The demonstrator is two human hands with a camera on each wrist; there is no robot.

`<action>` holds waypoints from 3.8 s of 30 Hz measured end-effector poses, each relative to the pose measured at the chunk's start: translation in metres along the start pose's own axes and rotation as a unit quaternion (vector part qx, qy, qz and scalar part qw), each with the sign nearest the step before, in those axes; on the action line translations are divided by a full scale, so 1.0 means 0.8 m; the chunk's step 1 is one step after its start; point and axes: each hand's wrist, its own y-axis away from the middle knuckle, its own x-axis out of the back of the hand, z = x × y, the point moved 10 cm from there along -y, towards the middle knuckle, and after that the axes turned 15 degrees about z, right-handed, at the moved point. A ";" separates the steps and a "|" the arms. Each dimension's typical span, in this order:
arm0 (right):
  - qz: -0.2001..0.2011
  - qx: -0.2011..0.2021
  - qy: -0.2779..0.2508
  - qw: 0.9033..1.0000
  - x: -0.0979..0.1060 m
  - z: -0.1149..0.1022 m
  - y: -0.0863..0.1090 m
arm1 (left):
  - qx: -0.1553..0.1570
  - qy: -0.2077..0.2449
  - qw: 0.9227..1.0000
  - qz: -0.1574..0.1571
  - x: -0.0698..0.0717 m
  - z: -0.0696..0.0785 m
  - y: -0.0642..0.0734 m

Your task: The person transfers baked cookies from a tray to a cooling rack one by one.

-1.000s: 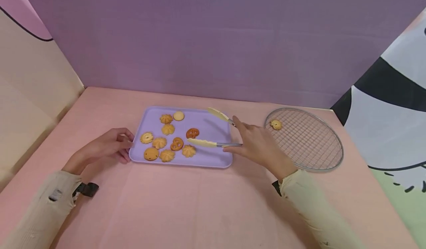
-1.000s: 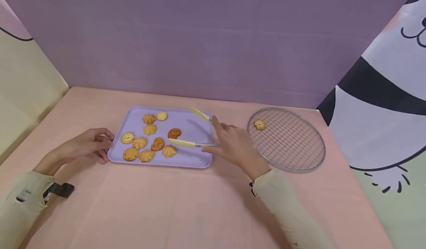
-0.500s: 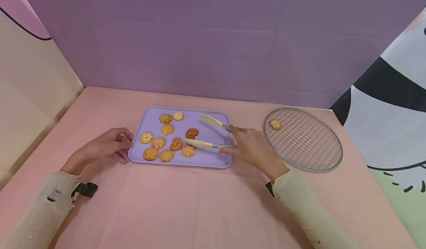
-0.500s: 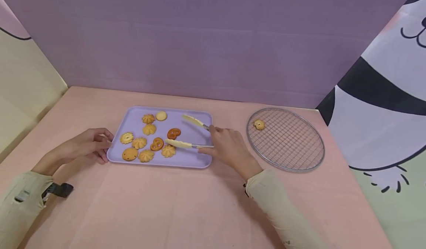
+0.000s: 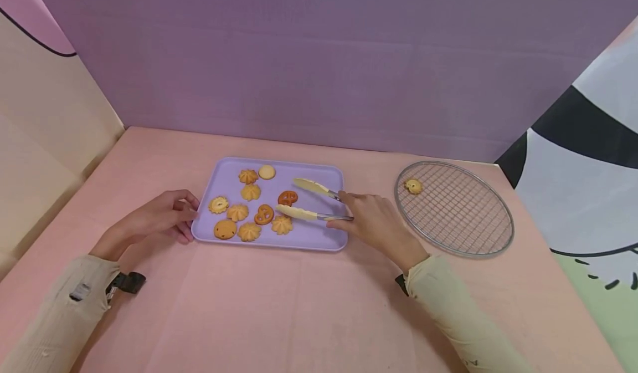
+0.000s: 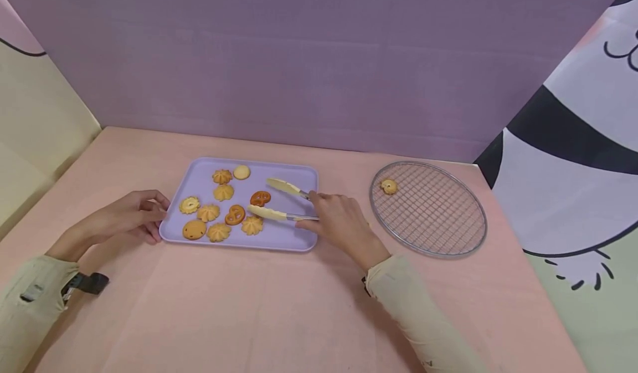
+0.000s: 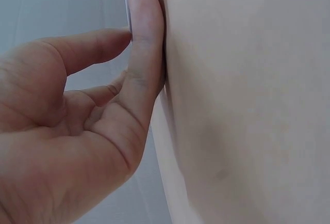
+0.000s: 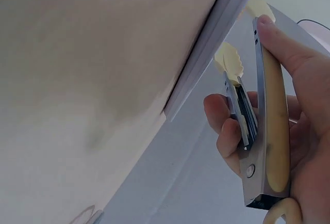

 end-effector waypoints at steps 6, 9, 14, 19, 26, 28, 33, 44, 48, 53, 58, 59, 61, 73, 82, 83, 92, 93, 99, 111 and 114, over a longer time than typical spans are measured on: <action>-0.008 -0.010 -0.014 1.000 -0.006 -0.002 0.001 | 0.000 0.002 1.000 0.000 0.000 -0.001 0.000; -0.013 -0.015 -0.016 1.000 -0.008 -0.002 0.002 | 0.002 0.002 1.000 0.000 0.000 -0.001 0.000; -0.014 -0.016 -0.011 1.000 -0.008 -0.002 0.002 | 0.002 0.001 1.000 0.000 -0.001 -0.002 -0.001; -0.012 -0.013 -0.011 1.000 -0.007 -0.002 0.001 | 0.002 -0.001 1.000 -0.001 -0.002 -0.002 -0.002; -0.009 -0.006 -0.009 1.000 -0.007 -0.003 0.000 | 0.002 -0.001 1.000 0.000 -0.002 -0.002 -0.001; -0.008 -0.003 -0.009 1.000 -0.007 -0.004 0.000 | 0.003 0.000 1.000 0.000 -0.002 -0.002 -0.001; -0.002 0.005 -0.007 1.000 -0.005 -0.006 -0.001 | 0.005 0.000 1.000 -0.001 -0.002 -0.002 0.000; 0.029 0.029 0.003 0.999 0.017 -0.016 -0.004 | 0.008 0.000 1.000 -0.006 0.001 -0.003 -0.001; 0.051 0.040 0.006 0.998 0.027 -0.016 0.002 | 0.008 0.000 1.000 -0.006 0.000 -0.003 -0.001; 0.075 0.054 -0.012 0.996 0.037 -0.020 0.016 | 0.007 0.001 1.000 -0.006 0.000 -0.006 -0.004; 0.080 0.053 -0.021 0.995 0.047 -0.017 0.026 | 0.007 0.001 1.000 -0.004 0.001 -0.006 -0.005; 0.080 0.051 -0.019 0.995 0.050 -0.016 0.028 | 0.007 -0.001 1.000 -0.003 0.001 -0.006 -0.004; 0.083 0.050 -0.018 0.995 0.055 -0.013 0.032 | 0.007 -0.002 1.000 -0.003 0.001 -0.005 -0.003; 0.150 0.060 -0.005 0.987 0.090 0.008 0.047 | 0.005 0.001 1.000 -0.007 0.001 -0.004 -0.003; 0.164 0.039 0.024 0.985 0.115 0.037 0.051 | 0.003 -0.001 1.000 -0.006 0.001 -0.004 -0.003; 0.163 0.035 0.025 0.986 0.117 0.041 0.052 | 0.003 -0.001 1.000 -0.005 0.001 -0.004 -0.003; 0.172 0.025 0.035 0.984 0.132 0.069 0.060 | 0.002 -0.001 1.000 -0.006 0.000 -0.005 -0.003; 0.174 0.023 0.037 0.984 0.134 0.072 0.062 | 0.002 -0.001 1.000 -0.007 -0.001 -0.005 -0.004; 0.178 -0.004 0.040 0.983 0.142 0.095 0.069 | 0.003 0.003 1.000 -0.007 -0.001 -0.006 -0.005; 0.157 -0.051 0.077 0.983 0.144 0.141 0.077 | -0.002 -0.013 1.000 0.000 -0.001 0.000 -0.002; 0.142 -0.065 0.090 0.984 0.143 0.151 0.080 | -0.006 -0.026 1.000 0.007 -0.003 0.004 -0.002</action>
